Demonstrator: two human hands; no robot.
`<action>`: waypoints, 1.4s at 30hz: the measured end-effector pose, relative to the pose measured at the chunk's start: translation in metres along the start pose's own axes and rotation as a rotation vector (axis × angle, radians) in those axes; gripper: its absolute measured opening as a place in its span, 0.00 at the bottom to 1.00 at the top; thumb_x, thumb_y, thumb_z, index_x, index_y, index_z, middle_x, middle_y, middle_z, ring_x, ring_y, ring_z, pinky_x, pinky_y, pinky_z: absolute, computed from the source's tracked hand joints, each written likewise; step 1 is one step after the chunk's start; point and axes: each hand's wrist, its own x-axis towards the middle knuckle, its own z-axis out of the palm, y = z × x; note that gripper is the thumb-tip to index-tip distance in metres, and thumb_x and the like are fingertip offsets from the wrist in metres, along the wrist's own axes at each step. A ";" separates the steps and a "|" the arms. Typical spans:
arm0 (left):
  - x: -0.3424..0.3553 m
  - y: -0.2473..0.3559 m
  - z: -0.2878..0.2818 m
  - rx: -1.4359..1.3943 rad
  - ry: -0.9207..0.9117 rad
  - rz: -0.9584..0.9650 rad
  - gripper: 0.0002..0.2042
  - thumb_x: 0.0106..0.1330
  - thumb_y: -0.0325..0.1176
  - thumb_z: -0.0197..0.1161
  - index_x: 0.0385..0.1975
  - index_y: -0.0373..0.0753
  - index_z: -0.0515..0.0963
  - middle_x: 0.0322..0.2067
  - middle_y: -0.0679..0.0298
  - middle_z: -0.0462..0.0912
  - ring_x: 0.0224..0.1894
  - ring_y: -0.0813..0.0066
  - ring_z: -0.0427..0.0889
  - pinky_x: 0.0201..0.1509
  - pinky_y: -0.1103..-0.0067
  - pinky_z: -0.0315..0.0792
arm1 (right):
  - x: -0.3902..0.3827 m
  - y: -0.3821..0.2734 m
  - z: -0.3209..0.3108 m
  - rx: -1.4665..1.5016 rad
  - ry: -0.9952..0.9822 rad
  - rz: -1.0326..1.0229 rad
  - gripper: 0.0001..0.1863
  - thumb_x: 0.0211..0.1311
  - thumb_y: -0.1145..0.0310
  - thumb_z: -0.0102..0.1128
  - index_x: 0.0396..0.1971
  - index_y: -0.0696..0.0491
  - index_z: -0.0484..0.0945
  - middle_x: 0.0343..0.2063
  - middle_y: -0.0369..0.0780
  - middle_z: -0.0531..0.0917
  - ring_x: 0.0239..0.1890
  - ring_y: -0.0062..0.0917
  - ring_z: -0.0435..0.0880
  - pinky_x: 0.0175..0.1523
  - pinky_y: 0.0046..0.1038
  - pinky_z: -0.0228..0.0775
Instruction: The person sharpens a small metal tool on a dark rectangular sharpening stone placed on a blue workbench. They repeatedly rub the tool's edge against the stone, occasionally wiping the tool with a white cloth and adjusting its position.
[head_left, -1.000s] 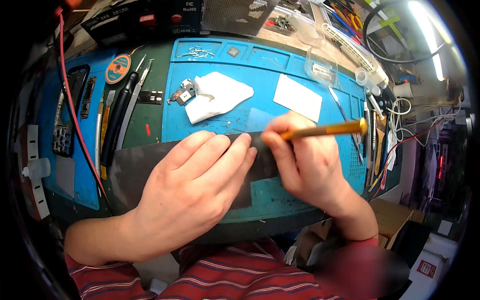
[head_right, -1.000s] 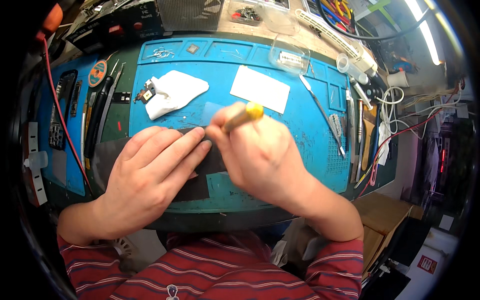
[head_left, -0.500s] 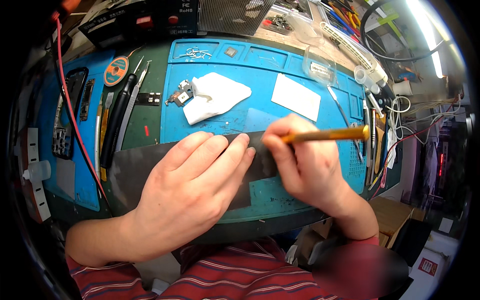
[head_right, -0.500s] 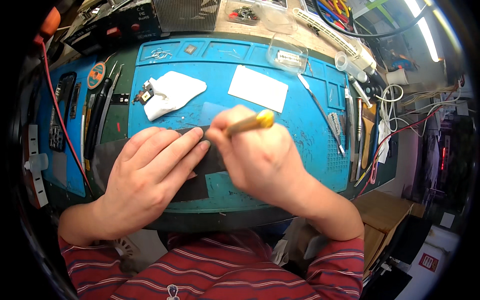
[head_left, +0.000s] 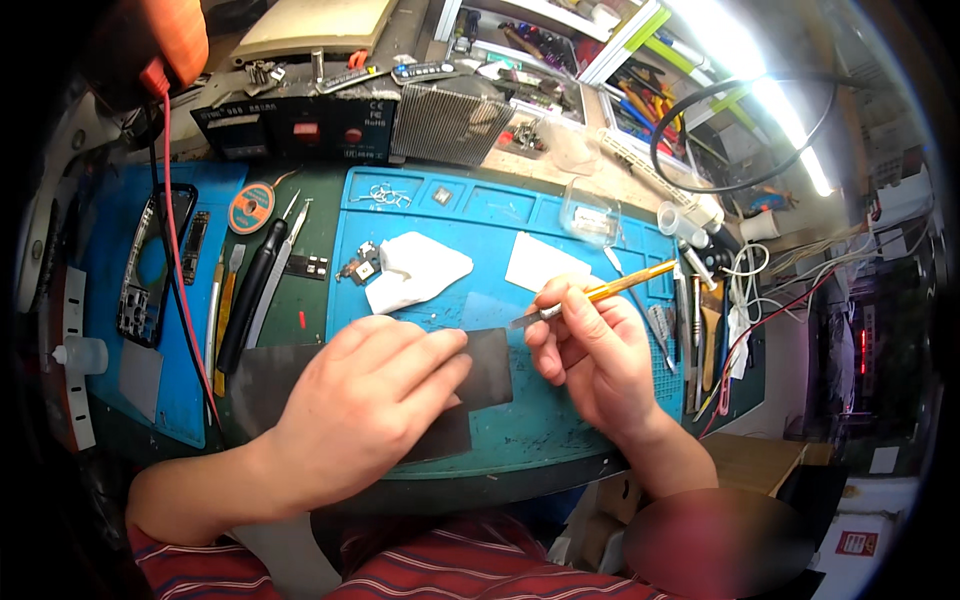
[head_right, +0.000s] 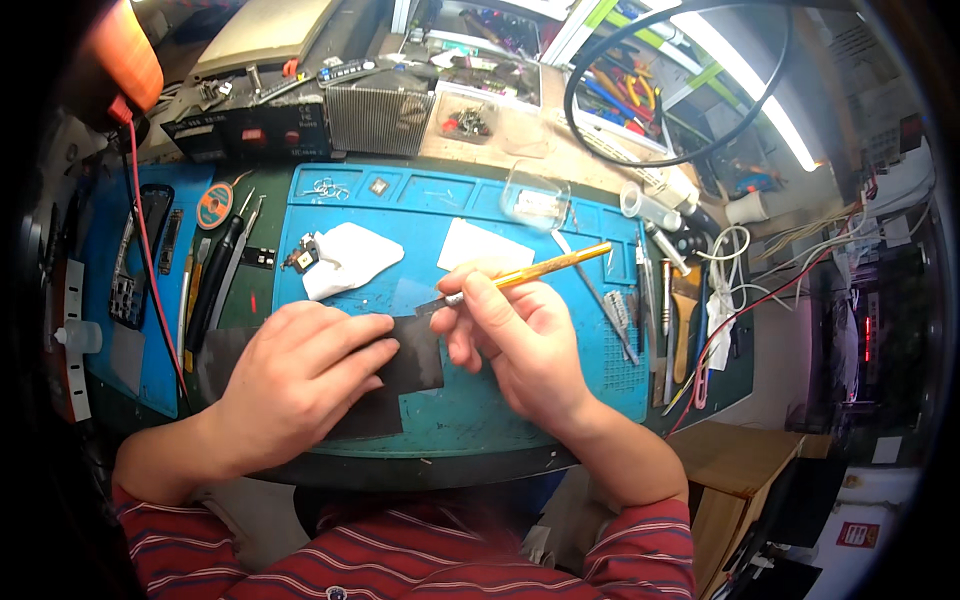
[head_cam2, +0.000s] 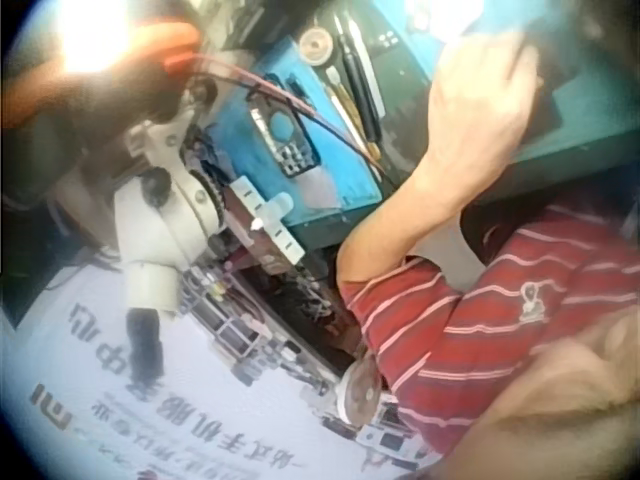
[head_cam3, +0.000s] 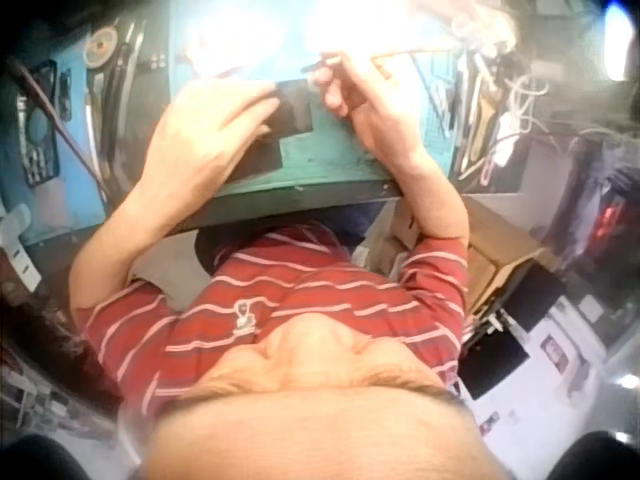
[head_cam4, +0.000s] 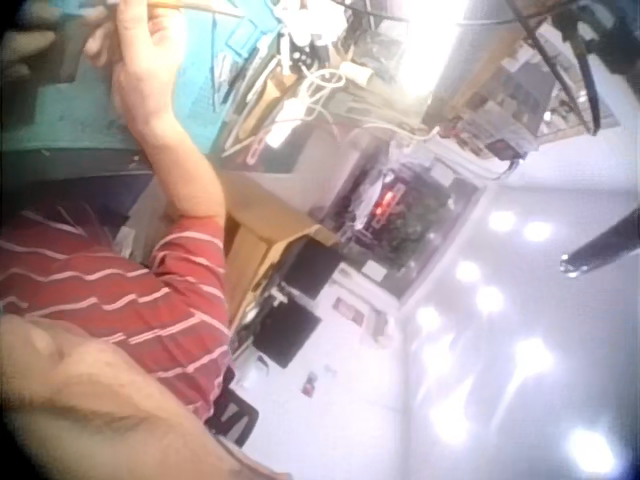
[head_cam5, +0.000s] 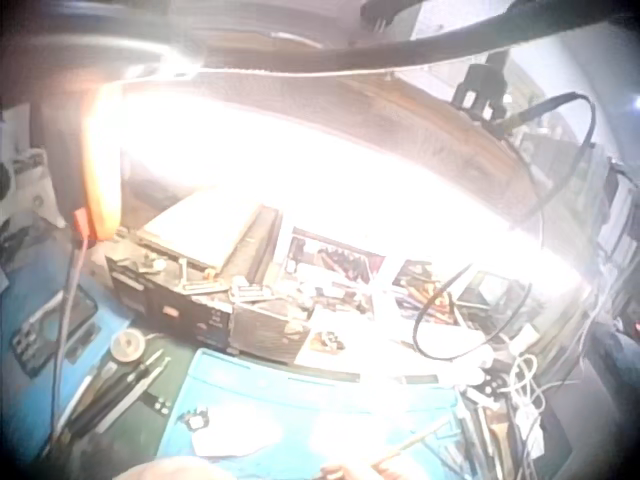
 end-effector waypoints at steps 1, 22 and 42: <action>0.001 -0.004 -0.001 -0.043 0.030 -0.006 0.21 0.58 0.30 0.77 0.53 0.37 0.87 0.57 0.61 0.86 0.56 0.60 0.84 0.61 0.64 0.78 | 0.001 0.001 0.000 0.039 -0.002 0.005 0.18 0.88 0.57 0.56 0.58 0.57 0.82 0.40 0.41 0.90 0.32 0.16 0.84 0.34 0.19 0.72; 0.025 -0.020 -0.013 -1.507 0.068 -0.680 0.19 0.80 0.25 0.68 0.67 0.31 0.79 0.59 0.58 0.87 0.61 0.73 0.86 0.67 0.74 0.81 | -0.009 -0.002 0.009 -0.147 -0.081 -0.145 0.17 0.83 0.65 0.66 0.62 0.58 0.85 0.44 0.43 0.91 0.36 0.19 0.88 0.40 0.22 0.78; 0.015 -0.014 -0.009 -1.713 0.249 -0.746 0.18 0.77 0.23 0.70 0.65 0.32 0.78 0.52 0.59 0.90 0.53 0.77 0.89 0.62 0.78 0.83 | -0.010 0.016 0.009 -0.316 -0.345 -0.703 0.17 0.85 0.72 0.50 0.65 0.60 0.78 0.53 0.53 0.88 0.45 0.35 0.91 0.52 0.37 0.86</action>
